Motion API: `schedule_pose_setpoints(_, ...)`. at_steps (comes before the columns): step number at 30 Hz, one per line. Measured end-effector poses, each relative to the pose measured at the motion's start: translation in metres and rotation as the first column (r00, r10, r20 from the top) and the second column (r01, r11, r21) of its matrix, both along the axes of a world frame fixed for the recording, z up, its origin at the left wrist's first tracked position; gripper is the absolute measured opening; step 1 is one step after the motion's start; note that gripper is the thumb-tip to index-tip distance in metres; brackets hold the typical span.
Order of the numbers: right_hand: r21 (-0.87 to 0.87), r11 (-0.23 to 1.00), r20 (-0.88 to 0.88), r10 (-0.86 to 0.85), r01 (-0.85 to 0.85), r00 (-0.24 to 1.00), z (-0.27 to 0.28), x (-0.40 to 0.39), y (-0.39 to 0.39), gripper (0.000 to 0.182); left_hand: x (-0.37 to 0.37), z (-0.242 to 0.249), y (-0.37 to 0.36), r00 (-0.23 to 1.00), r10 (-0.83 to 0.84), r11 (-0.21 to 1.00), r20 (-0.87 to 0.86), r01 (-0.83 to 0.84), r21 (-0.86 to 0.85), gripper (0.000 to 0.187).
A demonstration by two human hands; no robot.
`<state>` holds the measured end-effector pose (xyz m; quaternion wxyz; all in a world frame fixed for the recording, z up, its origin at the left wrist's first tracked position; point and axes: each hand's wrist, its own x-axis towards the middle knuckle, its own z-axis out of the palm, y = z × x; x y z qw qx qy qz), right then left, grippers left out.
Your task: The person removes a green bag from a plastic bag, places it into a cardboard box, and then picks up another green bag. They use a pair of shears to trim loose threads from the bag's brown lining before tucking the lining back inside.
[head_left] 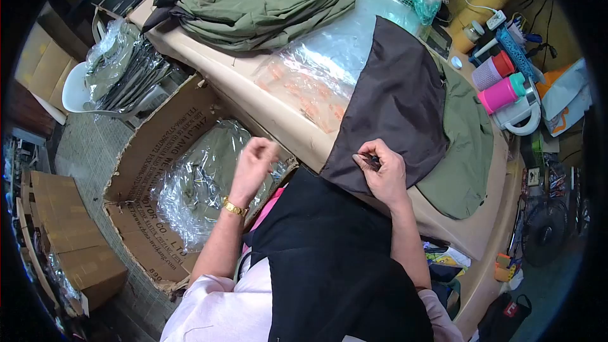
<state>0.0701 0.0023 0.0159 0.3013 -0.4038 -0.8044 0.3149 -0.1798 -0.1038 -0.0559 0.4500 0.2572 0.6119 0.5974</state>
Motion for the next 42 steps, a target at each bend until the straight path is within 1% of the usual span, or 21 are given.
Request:
schedule_pose_setpoints(1,0.0,1.0,-0.002,0.0,0.0,1.0,0.0,-0.001,0.0,0.015,0.005,-0.002,0.001,0.986,-0.143,0.989,-0.085,0.147,0.035,0.028)
schedule_pose_setpoints(3,0.044,0.999,0.001,0.005,-0.005,1.0,-0.001,-0.002,-0.001,0.016,0.028,0.008,0.003,0.912,-0.409,0.912,-0.044,0.41,0.014,0.035)
schedule_pose_setpoints(5,0.056,0.998,0.006,0.011,-0.011,1.0,0.0,-0.002,-0.001,0.016,0.052,0.001,0.008,0.913,-0.407,0.913,0.029,0.405,0.04,0.039)
schedule_pose_setpoints(6,0.067,0.998,0.013,0.013,-0.014,1.0,0.0,-0.001,-0.001,0.017,0.064,0.007,0.012,0.945,-0.316,0.946,0.084,0.308,0.097,0.027)
schedule_pose_setpoints(9,0.038,0.999,0.004,0.016,-0.016,1.0,-0.002,0.002,0.001,0.018,0.059,0.004,0.018,0.953,-0.266,0.963,0.142,0.258,0.073,0.016)
schedule_pose_setpoints(10,0.038,0.999,0.001,0.005,-0.005,1.0,-0.002,0.003,0.001,0.018,0.054,0.005,0.018,0.96,-0.257,0.966,0.112,0.25,0.071,0.012)
schedule_pose_setpoints(11,0.029,1.0,-0.016,0.008,-0.007,1.0,-0.002,0.004,0.001,0.018,0.049,0.002,0.018,0.963,-0.23,0.972,0.143,0.22,0.079,0.016)
schedule_pose_setpoints(13,0.02,1.0,-0.044,-0.002,0.003,0.999,-0.004,0.004,0.002,0.018,0.035,0.004,0.011,0.96,-0.242,0.97,0.139,0.243,0.012,0.017)
schedule_pose_setpoints(16,-0.012,1.0,-0.032,0.011,-0.011,0.999,0.003,0.003,0.0,0.02,0.03,-0.002,0.003,0.925,-0.323,0.946,0.2,0.32,0.047,0.015)
schedule_pose_setpoints(17,-0.047,0.999,0.035,0.006,-0.004,0.999,0.014,0.003,-0.003,0.02,0.032,-0.002,0.0,0.924,-0.33,0.944,0.193,0.327,0.045,0.015)
schedule_pose_setpoints(18,-0.08,0.997,0.101,0.005,0.003,0.995,0.022,0.002,-0.004,0.02,0.037,0.003,-0.001,0.858,-0.327,0.944,0.396,0.314,0.099,0.014)
schedule_pose_setpoints(19,-0.076,0.997,0.094,-0.001,0.008,0.996,0.022,0.001,-0.004,0.02,0.04,0.009,-0.002,0.75,-0.32,0.946,0.578,0.289,0.148,0.013)
schedule_pose_setpoints(20,-0.075,0.997,0.075,0.002,0.003,0.997,0.021,0.002,-0.005,0.022,0.043,0.017,-0.002,0.58,-0.321,0.946,0.749,0.234,0.224,0.012)
schedule_pose_setpoints(21,-0.073,0.997,0.057,0.006,-0.002,0.998,0.021,0.002,-0.006,0.024,0.043,0.021,-0.001,0.373,-0.394,0.916,0.84,0.237,0.324,0.014)
schedule_pose_setpoints(23,-0.006,1.0,0.032,-0.017,0.017,0.999,0.023,0.002,-0.009,0.025,0.054,0.033,-0.006,0.448,-0.302,0.952,0.842,0.19,0.24,0.016)
schedule_pose_setpoints(25,0.061,0.998,0.005,-0.036,0.036,0.999,0.026,0.001,-0.014,0.027,0.057,0.042,-0.008,0.454,-0.305,0.952,0.837,0.178,0.251,0.017)
schedule_pose_setpoints(28,0.356,0.934,0.1,-0.048,0.009,0.994,0.049,-0.002,-0.033,0.029,0.062,0.057,-0.011,0.574,-0.353,0.936,0.739,0.205,0.288,0.017)
schedule_pose_setpoints(29,0.356,0.934,0.1,-0.048,0.01,0.994,0.054,-0.004,-0.037,0.029,0.063,0.06,-0.011,0.574,-0.353,0.936,0.739,0.205,0.287,0.017)
schedule_pose_setpoints(32,0.497,0.865,0.117,0.018,-0.074,0.993,0.062,-0.012,-0.046,0.028,0.066,0.068,-0.013,0.645,-0.358,0.933,0.675,0.217,0.288,0.017)
schedule_pose_setpoints(34,0.521,0.849,0.149,0.012,-0.089,0.989,0.06,-0.013,-0.048,0.028,0.067,0.07,-0.013,0.703,-0.319,0.948,0.635,0.218,0.233,0.019)
schedule_pose_setpoints(42,0.524,0.841,0.2,0.029,-0.132,0.979,0.065,-0.012,-0.05,0.028,0.071,0.066,-0.01,0.722,-0.321,0.944,0.613,0.196,0.264,0.017)
